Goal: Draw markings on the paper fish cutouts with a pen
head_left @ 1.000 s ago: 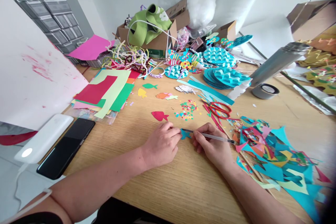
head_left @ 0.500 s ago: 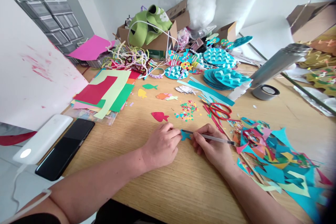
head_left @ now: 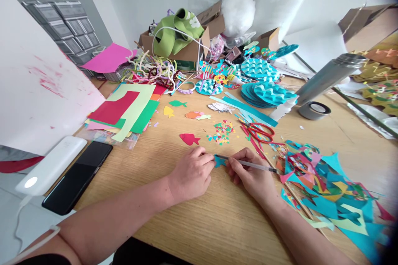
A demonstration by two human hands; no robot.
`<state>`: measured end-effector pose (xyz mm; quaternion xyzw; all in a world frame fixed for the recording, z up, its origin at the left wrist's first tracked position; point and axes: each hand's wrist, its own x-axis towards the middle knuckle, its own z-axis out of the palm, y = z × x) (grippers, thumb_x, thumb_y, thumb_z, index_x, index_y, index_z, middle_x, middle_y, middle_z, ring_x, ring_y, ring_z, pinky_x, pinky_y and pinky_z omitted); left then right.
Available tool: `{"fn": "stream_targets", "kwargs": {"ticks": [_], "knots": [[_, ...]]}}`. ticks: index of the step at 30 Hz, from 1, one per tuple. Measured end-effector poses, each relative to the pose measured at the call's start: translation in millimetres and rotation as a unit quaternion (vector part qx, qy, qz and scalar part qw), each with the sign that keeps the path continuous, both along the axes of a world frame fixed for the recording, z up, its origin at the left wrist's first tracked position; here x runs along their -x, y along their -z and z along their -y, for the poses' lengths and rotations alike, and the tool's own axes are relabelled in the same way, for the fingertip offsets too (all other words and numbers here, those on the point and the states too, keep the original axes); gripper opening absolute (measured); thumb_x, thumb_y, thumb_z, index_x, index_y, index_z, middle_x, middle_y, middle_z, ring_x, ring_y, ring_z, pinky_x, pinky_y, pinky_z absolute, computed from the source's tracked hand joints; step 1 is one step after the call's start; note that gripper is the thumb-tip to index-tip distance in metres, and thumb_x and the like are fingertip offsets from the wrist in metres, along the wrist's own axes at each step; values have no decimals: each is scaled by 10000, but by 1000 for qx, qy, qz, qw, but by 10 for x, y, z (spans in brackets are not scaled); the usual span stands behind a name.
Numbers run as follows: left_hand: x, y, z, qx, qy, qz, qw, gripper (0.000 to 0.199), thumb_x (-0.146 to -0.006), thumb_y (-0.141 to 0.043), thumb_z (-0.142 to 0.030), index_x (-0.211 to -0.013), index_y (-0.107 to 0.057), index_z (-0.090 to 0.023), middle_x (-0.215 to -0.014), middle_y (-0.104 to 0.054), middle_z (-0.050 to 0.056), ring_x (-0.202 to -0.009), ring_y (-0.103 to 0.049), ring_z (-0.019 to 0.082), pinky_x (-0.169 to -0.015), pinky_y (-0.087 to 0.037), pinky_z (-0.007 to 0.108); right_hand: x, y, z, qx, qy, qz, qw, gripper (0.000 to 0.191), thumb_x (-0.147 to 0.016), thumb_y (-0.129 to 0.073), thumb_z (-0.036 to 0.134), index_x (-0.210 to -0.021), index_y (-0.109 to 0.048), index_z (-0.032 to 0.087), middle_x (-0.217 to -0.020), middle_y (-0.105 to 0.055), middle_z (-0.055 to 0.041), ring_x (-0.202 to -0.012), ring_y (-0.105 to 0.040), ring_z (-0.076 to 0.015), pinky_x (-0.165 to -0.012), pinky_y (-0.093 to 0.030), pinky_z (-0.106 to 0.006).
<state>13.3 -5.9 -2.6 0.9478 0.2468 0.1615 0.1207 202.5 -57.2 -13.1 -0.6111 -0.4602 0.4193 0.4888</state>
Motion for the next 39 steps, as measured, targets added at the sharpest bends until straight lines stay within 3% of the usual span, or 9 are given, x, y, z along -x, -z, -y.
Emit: {"fn": "stream_targets", "kwargs": {"ticks": [39], "knots": [[-5, -7, 5, 14, -1, 6, 1000, 305, -822, -510, -59, -1094, -629, -127, -1106, -645, 68, -1064, -479, 252, -997, -435, 398, 16, -32, -6, 4, 11, 9, 1000, 395, -771, -676, 565, -714, -516, 208, -482, -600, 11, -347, -527, -104, -325, -391, -181]]}}
